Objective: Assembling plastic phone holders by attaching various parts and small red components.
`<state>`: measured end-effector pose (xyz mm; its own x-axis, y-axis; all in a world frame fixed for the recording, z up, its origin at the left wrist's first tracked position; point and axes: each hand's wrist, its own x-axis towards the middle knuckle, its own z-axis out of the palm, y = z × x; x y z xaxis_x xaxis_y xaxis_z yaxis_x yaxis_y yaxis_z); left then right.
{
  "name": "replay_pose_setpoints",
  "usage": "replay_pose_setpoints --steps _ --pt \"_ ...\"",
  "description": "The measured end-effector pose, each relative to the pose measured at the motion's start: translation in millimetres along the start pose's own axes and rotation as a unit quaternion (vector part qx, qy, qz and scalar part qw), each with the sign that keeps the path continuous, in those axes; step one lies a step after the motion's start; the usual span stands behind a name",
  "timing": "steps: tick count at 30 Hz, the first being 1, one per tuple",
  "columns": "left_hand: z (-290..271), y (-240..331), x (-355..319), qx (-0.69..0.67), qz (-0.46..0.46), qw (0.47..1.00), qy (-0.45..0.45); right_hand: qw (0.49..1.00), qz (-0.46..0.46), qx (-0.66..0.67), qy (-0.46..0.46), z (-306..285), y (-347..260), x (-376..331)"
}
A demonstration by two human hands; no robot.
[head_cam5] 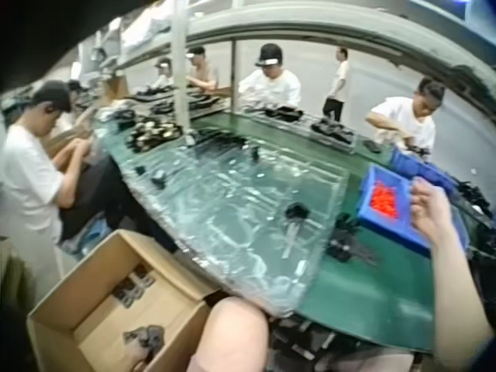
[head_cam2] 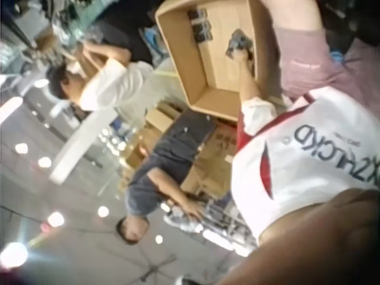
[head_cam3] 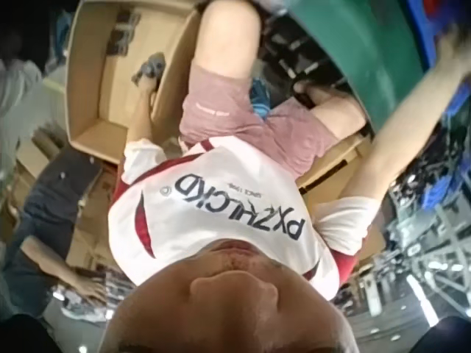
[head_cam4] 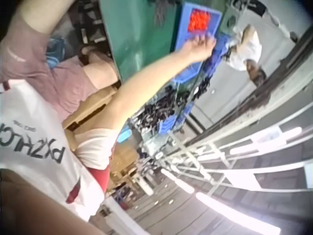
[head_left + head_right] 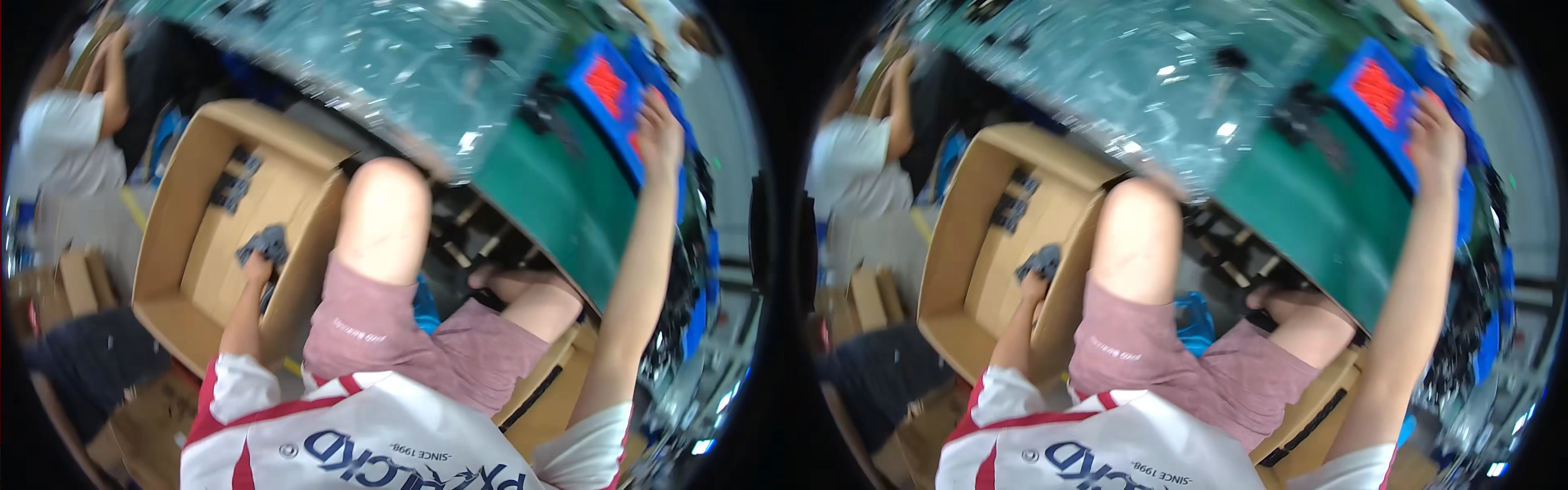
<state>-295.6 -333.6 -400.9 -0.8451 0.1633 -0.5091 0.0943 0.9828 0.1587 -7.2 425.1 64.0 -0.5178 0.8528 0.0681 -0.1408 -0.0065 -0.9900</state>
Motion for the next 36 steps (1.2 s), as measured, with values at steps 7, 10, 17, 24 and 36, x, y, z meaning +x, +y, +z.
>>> replay_pose_setpoints --steps 7,10,17,24,36 --pt "-25 25 -32 -0.155 0.002 0.987 0.046 0.974 0.097 0.183 -0.088 0 7 -89" --pt "-51 3 -49 -0.227 -0.026 0.972 0.046 0.994 0.092 0.034 0.05 89 20 -142" --pt "-131 82 -111 -0.651 0.106 0.742 -0.12 0.988 0.105 0.066 -0.088 66 20 -206" --pt "-209 231 -215 -0.842 0.166 0.444 -0.256 0.99 0.132 -0.005 -0.047 104 24 -273" --pt "-181 397 -346 -0.702 0.169 0.599 -0.347 0.988 -0.023 -0.108 -0.109 119 48 -326"
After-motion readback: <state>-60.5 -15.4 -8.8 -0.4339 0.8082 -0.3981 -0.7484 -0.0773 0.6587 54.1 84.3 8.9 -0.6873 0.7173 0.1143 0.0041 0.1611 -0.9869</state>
